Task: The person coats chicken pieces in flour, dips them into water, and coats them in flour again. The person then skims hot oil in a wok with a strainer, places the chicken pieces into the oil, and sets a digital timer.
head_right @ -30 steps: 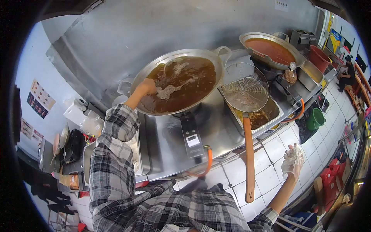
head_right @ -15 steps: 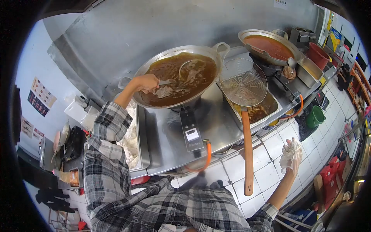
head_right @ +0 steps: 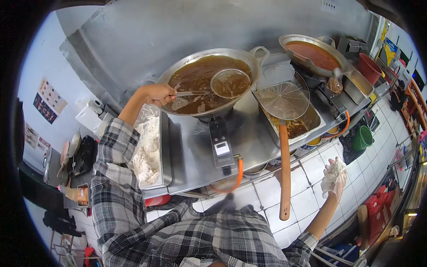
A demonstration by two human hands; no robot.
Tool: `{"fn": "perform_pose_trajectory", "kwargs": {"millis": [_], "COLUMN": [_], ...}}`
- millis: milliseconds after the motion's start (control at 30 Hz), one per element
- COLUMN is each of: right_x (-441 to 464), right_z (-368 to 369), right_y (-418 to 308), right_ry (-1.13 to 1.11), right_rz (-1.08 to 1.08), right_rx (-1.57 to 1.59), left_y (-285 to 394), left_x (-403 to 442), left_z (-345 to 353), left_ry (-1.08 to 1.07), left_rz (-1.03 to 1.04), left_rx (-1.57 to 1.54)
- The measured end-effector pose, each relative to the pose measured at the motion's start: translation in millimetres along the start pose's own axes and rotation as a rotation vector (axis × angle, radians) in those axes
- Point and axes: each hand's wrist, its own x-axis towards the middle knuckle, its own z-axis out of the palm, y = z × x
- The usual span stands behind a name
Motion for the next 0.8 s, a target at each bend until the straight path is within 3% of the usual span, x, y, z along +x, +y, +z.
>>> {"fn": "perform_pose_trajectory", "kwargs": {"millis": [500, 700, 800], "right_x": [7, 15, 20], "right_z": [-9, -11, -10], "right_y": [3, 5, 3], "right_ry": [0.204, 0.046, 0.087], "right_rz": [0.010, 0.010, 0.035], "right_rx": [-0.192, -0.120, -0.096], "left_y": [-10, -15, -26], "left_x": [-29, -39, -37], "left_z": [-29, -44, -59], "left_ry": [-0.078, -0.073, -0.102], "left_rz": [-0.145, -0.162, -0.162], "left_rx": [-0.090, -0.099, -0.154]}}
